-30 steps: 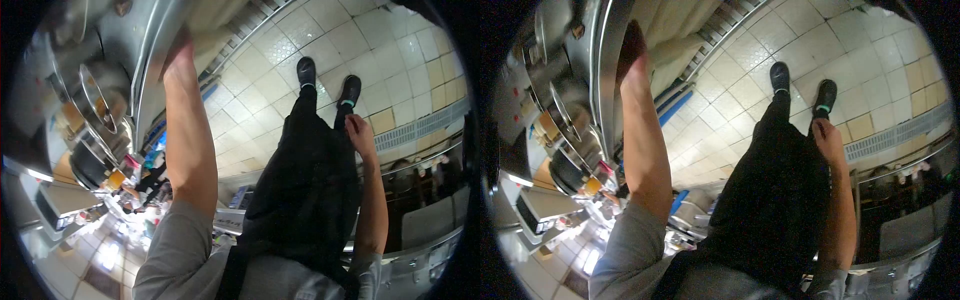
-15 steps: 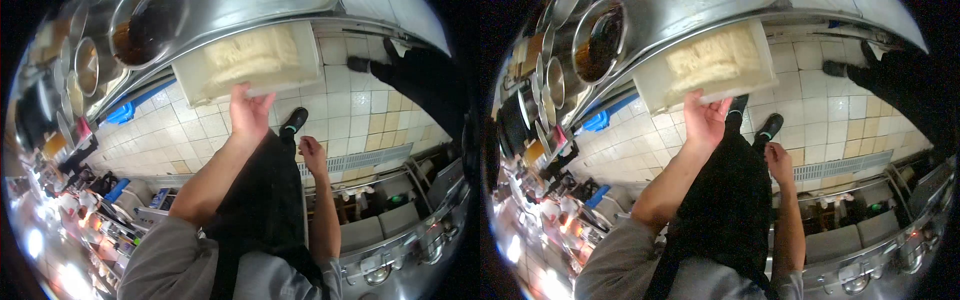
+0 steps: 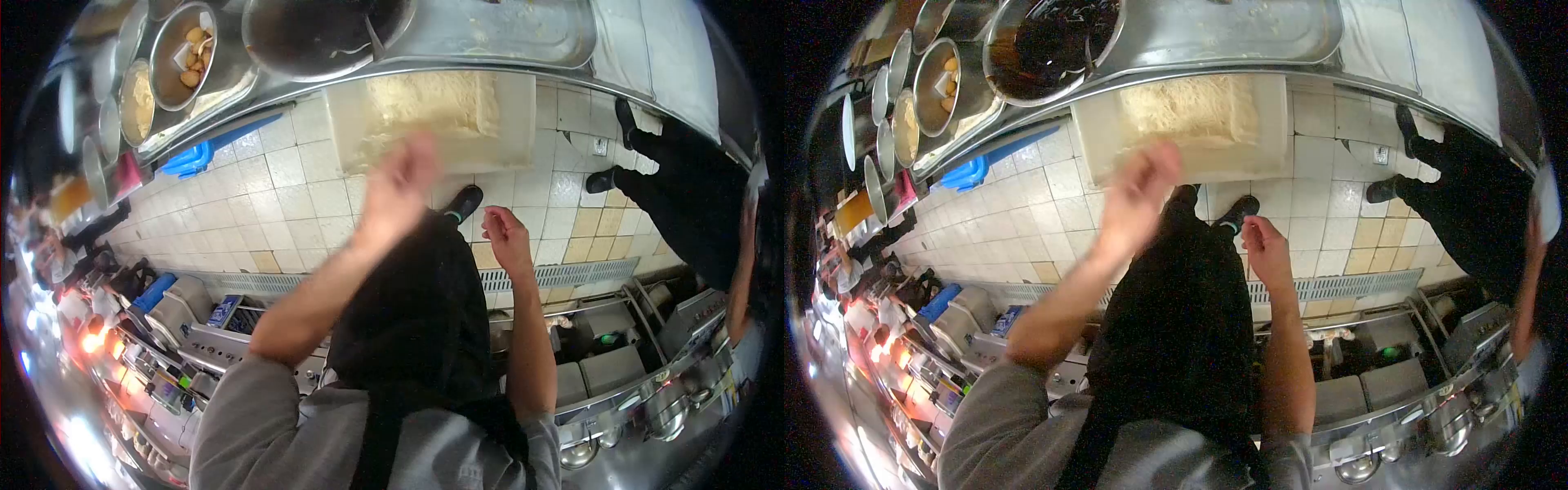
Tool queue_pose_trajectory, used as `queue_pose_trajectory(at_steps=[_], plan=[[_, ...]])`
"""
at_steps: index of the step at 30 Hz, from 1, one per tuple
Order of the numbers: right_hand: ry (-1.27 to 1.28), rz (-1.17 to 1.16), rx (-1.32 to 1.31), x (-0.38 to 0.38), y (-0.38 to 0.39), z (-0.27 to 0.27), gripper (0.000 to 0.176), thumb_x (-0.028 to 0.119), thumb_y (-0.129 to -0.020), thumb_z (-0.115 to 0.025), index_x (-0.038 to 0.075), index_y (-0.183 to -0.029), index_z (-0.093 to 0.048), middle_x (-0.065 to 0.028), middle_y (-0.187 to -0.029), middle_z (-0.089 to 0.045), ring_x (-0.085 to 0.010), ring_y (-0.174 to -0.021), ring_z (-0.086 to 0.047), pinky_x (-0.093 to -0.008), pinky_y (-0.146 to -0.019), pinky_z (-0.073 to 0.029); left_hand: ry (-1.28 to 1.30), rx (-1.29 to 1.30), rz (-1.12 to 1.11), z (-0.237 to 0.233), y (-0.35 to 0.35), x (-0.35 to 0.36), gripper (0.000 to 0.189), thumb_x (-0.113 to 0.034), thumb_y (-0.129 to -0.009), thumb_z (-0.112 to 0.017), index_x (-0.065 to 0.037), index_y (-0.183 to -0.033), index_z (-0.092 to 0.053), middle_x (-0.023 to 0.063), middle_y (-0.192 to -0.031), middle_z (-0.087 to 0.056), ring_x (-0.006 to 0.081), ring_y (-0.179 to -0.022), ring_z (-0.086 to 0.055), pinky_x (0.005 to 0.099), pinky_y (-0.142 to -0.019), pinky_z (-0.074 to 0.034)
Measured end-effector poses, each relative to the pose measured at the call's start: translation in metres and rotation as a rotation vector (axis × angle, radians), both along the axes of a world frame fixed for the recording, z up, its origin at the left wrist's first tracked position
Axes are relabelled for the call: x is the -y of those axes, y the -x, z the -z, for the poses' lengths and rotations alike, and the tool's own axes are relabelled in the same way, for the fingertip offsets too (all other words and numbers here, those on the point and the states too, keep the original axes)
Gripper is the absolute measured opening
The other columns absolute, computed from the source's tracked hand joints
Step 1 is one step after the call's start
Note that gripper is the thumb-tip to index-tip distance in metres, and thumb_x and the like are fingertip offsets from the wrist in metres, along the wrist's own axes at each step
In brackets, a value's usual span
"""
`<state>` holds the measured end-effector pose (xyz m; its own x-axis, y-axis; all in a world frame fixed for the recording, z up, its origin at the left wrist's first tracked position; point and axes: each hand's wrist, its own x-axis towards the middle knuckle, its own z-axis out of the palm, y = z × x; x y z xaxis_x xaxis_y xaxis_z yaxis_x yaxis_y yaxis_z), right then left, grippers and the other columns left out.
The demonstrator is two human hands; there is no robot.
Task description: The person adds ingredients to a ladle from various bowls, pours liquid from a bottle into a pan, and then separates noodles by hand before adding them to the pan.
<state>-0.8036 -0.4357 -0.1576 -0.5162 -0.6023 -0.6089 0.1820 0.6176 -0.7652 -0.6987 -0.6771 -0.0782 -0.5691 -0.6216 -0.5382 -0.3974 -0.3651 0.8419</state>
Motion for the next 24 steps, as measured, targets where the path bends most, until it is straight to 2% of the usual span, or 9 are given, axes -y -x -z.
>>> queue_pose_trajectory(at_steps=[2, 4, 7, 11, 12, 14, 18, 22, 24], plan=[[-0.009, 0.011, 0.009, -0.003, 0.003, 0.0, 0.019, 0.013, -0.098, -0.059, 0.002, -0.113, -0.061, -0.0068, -0.082, -0.065, -0.0124, -0.07, -0.064, -0.0273, -0.065, -0.055, 0.434, 0.201, -0.1, 0.017, 0.028, 0.055, 0.039, -0.016, -0.094, -0.065, 0.002, -0.128, -0.056, 0.0108, -0.124, -0.062, 0.0176, -0.116, -0.055, 0.0303, -0.099, -0.044], [-0.007, 0.013, 0.017, 0.002, 0.004, 0.003, 0.019, 0.013, -0.098, -0.059, 0.002, -0.114, -0.061, -0.0064, -0.083, -0.065, -0.0124, -0.071, -0.064, -0.027, -0.066, -0.055, 0.025, 0.225, -0.168, 0.037, 0.05, 0.095, 0.047, -0.021, -0.092, -0.067, 0.002, -0.131, -0.052, 0.0096, -0.123, -0.06, 0.0165, -0.116, -0.054, 0.0302, -0.095, -0.044], [-0.011, 0.013, 0.032, 0.0, -0.002, 0.004, 0.02, 0.013, -0.098, -0.059, 0.002, -0.115, -0.06, -0.0059, -0.085, -0.065, -0.0123, -0.072, -0.064, -0.0274, -0.067, -0.055, 0.105, 0.137, -0.279, 0.234, 0.041, 0.117, 0.028, -0.017, -0.084, -0.069, 0.001, -0.105, -0.069, 0.0198, -0.103, -0.07, 0.0295, -0.091, -0.067, 0.0388, -0.075, -0.052], [0.019, -0.006, 0.041, -0.001, -0.014, 0.006, 0.022, 0.011, -0.098, -0.058, 0.001, -0.117, -0.06, -0.0081, -0.086, -0.066, -0.0132, -0.074, -0.065, -0.0282, -0.069, -0.057, 0.446, 0.237, -0.023, 0.067, 0.089, 0.057, 0.025, -0.01, -0.083, -0.06, 0.002, -0.104, -0.067, 0.0246, -0.102, -0.067, 0.037, -0.093, -0.063, 0.0444, -0.083, -0.05], [-0.037, -0.025, 0.05, -0.001, -0.017, 0.006, 0.022, 0.011, -0.098, -0.058, 0.001, -0.117, -0.06, -0.0082, -0.087, -0.066, -0.0133, -0.074, -0.065, -0.0281, -0.069, -0.057, 0.427, 0.23, -0.04, 0.058, 0.102, 0.043, 0.027, -0.007, -0.083, -0.057, 0.001, -0.107, -0.066, 0.0263, -0.105, -0.065, 0.039, -0.098, -0.061, 0.0449, -0.088, -0.049], [-0.083, -0.054, 0.051, 0.003, -0.017, 0.006, 0.022, 0.011, -0.098, -0.059, 0.001, -0.117, -0.06, -0.0083, -0.087, -0.066, -0.0134, -0.075, -0.065, -0.0281, -0.069, -0.057, 0.929, 0.135, -0.019, 0.079, 0.122, 0.02, 0.017, -0.006, -0.083, -0.061, 0.007, -0.095, -0.061, 0.0274, -0.103, -0.06, 0.0389, -0.1, -0.057, 0.0441, -0.091, -0.046], [-0.098, -0.062, 0.044, 0.009, -0.015, -0.001, 0.021, 0.011, -0.098, -0.059, 0.001, -0.116, -0.061, -0.0066, -0.087, -0.065, -0.0115, -0.077, -0.064, -0.0274, -0.071, -0.056, 0.831, 0.094, -0.001, 0.075, 0.122, 0.019, 0.026, -0.01, -0.086, -0.062, 0.007, -0.105, -0.06, 0.0283, -0.109, -0.059, 0.0397, -0.108, -0.056, 0.0426, -0.098, -0.043], [-0.025, 0.064, 0.106, 0.005, 0.001, 0.0, 0.028, 0.014, -0.099, -0.059, 0.003, -0.124, -0.057, -0.0035, -0.095, -0.062, -0.0109, -0.083, -0.061, -0.0268, -0.071, -0.056, 0.18, 0.069, -0.651, 0.074, 0.07, 0.048, 0.037, -0.01, -0.094, -0.052, 0.01, -0.125, -0.05, 0.0283, -0.122, -0.056, 0.0405, -0.12, -0.051, 0.044, -0.106, -0.038], [0.007, 0.152, 0.142, 0.014, 0.011, -0.007, 0.032, 0.016, -0.099, -0.06, 0.004, -0.127, -0.054, -0.0031, -0.098, -0.061, -0.0115, -0.084, -0.061, -0.0264, -0.07, -0.056, 0.535, 0.169, -0.522, 0.068, 0.044, 0.046, 0.041, -0.01, -0.097, -0.051, 0.01, -0.132, -0.046, 0.0278, -0.129, -0.054, 0.0392, -0.125, -0.05, 0.0411, -0.11, -0.035]])
